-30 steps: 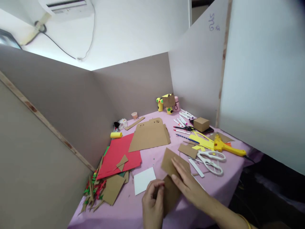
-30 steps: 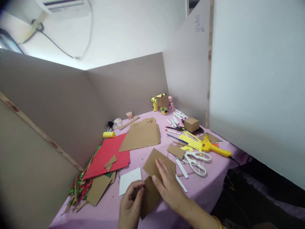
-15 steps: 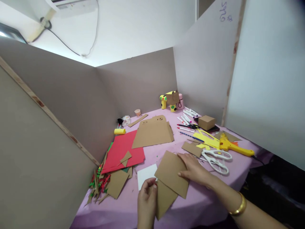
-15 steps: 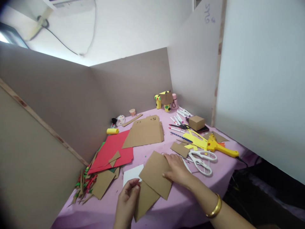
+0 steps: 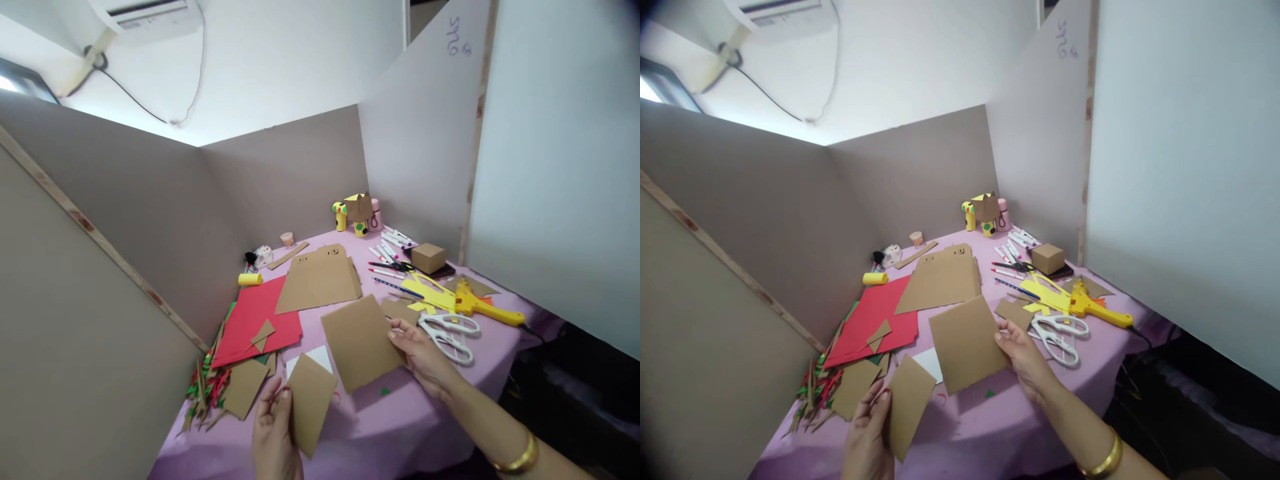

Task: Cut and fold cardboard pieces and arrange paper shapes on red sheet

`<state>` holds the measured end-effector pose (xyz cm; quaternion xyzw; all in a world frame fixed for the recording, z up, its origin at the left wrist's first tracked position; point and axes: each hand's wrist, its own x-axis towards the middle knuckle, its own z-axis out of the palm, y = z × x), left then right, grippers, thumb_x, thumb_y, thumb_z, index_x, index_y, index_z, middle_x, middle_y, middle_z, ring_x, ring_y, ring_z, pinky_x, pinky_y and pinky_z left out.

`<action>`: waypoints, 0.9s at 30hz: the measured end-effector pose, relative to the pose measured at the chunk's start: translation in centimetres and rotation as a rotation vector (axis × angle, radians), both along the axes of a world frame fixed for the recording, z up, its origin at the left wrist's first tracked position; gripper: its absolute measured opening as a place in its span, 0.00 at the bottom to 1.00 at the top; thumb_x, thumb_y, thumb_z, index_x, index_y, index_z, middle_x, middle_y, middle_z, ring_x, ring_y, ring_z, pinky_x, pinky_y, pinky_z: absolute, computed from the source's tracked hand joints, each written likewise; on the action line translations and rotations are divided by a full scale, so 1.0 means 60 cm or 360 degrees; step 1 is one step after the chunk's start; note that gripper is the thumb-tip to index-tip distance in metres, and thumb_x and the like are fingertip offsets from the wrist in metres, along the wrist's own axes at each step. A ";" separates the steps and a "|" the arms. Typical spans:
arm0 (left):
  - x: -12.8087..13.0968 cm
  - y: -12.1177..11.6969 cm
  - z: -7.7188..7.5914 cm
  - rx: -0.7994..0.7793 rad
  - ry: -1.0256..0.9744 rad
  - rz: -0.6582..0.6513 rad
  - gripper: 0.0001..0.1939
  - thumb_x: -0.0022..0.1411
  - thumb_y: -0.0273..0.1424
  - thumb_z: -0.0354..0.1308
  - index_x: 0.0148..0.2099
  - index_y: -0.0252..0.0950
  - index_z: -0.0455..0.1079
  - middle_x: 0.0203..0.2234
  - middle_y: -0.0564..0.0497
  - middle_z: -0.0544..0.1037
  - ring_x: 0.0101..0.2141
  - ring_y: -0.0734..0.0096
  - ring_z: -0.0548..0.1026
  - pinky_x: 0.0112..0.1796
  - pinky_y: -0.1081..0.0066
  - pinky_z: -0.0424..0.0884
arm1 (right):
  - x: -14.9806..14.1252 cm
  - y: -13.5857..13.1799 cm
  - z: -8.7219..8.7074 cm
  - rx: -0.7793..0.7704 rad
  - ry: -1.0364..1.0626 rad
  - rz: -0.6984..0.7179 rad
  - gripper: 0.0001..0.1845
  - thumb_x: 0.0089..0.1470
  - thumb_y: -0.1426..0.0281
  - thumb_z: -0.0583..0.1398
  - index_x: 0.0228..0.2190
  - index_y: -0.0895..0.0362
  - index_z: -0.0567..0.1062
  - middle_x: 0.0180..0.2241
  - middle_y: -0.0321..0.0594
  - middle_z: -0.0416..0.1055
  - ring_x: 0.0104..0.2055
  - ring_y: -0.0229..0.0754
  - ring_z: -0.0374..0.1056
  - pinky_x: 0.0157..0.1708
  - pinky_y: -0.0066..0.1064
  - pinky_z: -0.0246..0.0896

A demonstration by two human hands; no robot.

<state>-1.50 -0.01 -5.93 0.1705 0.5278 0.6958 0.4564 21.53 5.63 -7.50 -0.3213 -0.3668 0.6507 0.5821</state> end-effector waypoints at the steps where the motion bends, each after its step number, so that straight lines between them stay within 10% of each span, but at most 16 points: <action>1: 0.007 -0.002 -0.003 -0.0018 -0.0065 -0.0059 0.30 0.35 0.34 0.69 0.43 0.40 0.65 0.29 0.53 0.77 0.27 0.70 0.75 0.30 0.72 0.70 | -0.003 -0.003 0.000 -0.0029 0.0069 -0.0017 0.15 0.44 0.63 0.64 0.34 0.54 0.68 0.29 0.36 0.78 0.32 0.42 0.73 0.34 0.33 0.64; 9: 0.102 -0.021 -0.057 -0.0090 -0.0339 -0.0485 0.26 0.38 0.35 0.68 0.42 0.38 0.66 0.33 0.47 0.79 0.34 0.63 0.77 0.35 0.67 0.71 | -0.071 -0.072 -0.005 -0.0338 0.0713 0.0081 0.19 0.40 0.68 0.66 0.36 0.52 0.69 0.33 0.35 0.77 0.38 0.45 0.73 0.38 0.35 0.64; 17: 0.065 -0.022 -0.027 -0.0198 -0.0020 -0.0793 0.17 0.39 0.35 0.68 0.32 0.34 0.70 0.24 0.48 0.78 0.28 0.63 0.76 0.30 0.67 0.69 | -0.014 -0.068 0.011 0.0006 -0.0098 -0.0116 0.18 0.48 0.60 0.63 0.41 0.51 0.72 0.35 0.35 0.75 0.34 0.41 0.69 0.32 0.29 0.61; 21: 0.063 -0.020 -0.020 -0.0098 0.0149 -0.0571 0.22 0.39 0.37 0.67 0.36 0.34 0.66 0.24 0.51 0.75 0.25 0.67 0.74 0.28 0.70 0.68 | 0.013 -0.044 0.020 0.0184 -0.0414 0.0021 0.15 0.49 0.57 0.61 0.33 0.56 0.77 0.23 0.32 0.71 0.22 0.35 0.61 0.22 0.25 0.55; 27: 0.093 -0.028 -0.014 0.0106 0.0636 -0.0262 0.27 0.43 0.39 0.65 0.45 0.39 0.60 0.29 0.53 0.72 0.30 0.70 0.72 0.32 0.71 0.67 | -0.031 -0.076 -0.004 -0.0182 -0.0081 0.0053 0.15 0.49 0.58 0.61 0.37 0.53 0.75 0.29 0.34 0.75 0.26 0.37 0.67 0.23 0.25 0.59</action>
